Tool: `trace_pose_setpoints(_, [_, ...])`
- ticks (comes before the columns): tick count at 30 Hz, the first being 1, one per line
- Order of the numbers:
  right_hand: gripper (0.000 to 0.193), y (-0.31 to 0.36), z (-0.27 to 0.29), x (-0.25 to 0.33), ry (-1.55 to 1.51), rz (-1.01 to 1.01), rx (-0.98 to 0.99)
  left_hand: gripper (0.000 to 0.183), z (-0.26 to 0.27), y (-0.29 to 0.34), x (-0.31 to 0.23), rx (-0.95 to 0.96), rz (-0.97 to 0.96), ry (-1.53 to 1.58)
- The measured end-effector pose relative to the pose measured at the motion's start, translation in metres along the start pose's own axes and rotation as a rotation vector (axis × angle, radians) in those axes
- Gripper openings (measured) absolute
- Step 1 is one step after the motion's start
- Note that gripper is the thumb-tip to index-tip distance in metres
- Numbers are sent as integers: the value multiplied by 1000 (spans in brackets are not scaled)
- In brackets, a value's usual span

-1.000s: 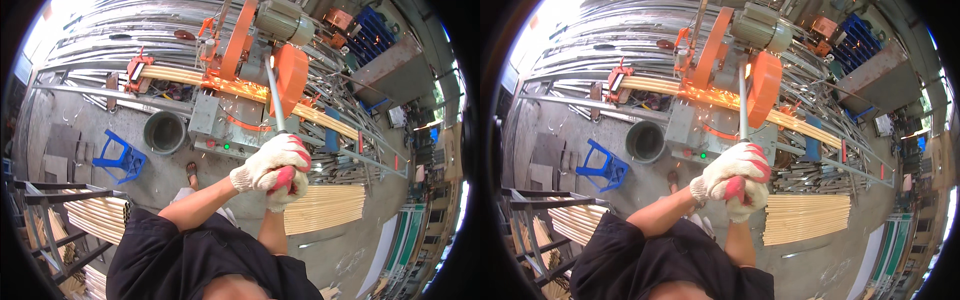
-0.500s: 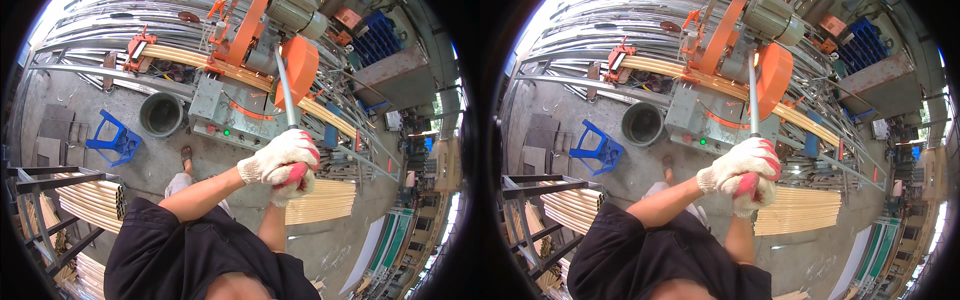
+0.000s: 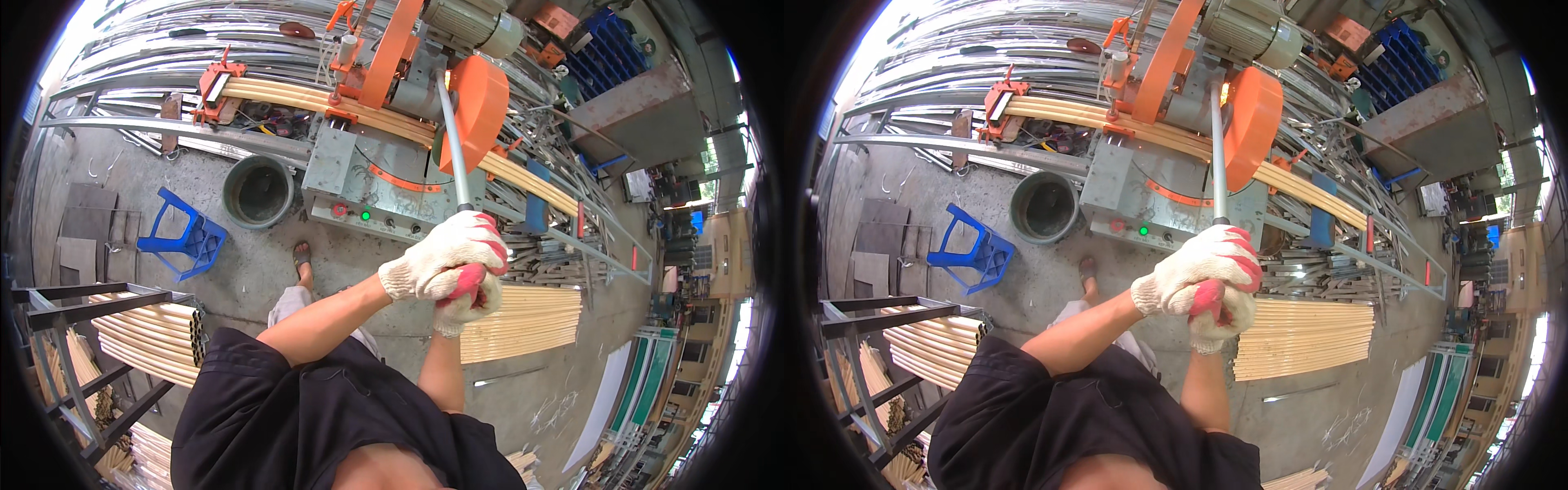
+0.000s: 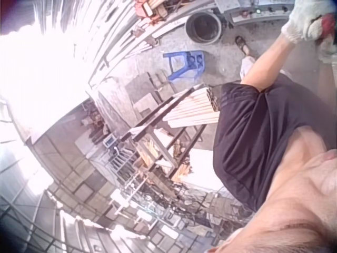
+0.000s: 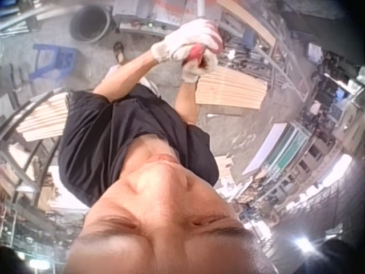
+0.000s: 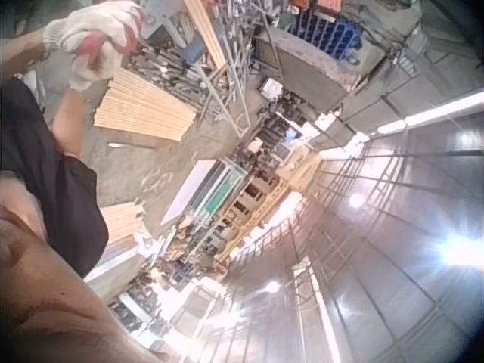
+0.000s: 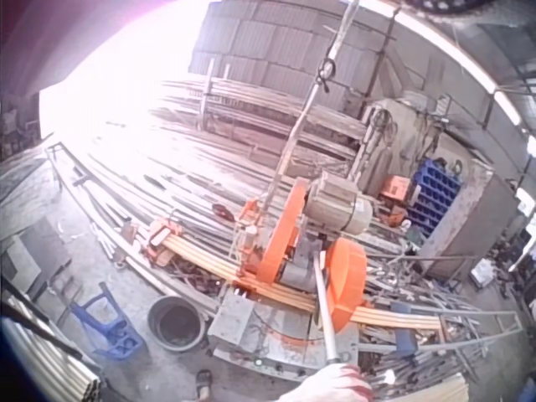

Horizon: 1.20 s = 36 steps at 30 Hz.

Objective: The person picks up several long plastic tubes, places them into a circular saw machine, clamps them, and uses a lever to cut them. They then remove the cut pieces and place them on a nearby rack, repeating the process.

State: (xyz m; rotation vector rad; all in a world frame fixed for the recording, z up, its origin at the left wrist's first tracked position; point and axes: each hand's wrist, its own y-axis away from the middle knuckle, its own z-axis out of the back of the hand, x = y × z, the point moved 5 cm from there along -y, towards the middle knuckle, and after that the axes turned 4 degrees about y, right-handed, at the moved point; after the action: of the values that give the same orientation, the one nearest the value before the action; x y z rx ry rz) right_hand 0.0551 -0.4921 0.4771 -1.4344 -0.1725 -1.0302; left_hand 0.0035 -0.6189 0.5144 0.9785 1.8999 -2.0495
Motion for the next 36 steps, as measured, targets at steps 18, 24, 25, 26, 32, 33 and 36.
trace_pose_setpoints(18, [30, 16, -1, 2, 16, -17, 48, 27, -4, 23, 7, -5, -18, 11])
trace_pose_setpoints(24, [28, 20, -1, 2, 33, -5, 17, 27, -4, 27, 9, -10, -54, 25])
trace_pose_setpoints(25, [28, 21, -2, 1, 40, -13, 35, 27, -3, 28, 10, -8, -53, 27])
trace_pose_setpoints(26, [28, 21, -1, 2, 41, -15, 32, 27, -3, 29, 11, -12, -54, 30])
trace_pose_setpoints(32, [26, 23, -3, 1, 39, -63, 89, 27, -3, 34, 10, -1, -26, 33])
trace_pose_setpoints(33, [28, 24, -3, 0, -4, -75, 89, 27, -3, 34, 9, -1, -23, 55])
trace_pose_setpoints(36, [34, 36, 5, -10, -20, -91, 144, 26, -1, 42, 10, 11, 22, 83])
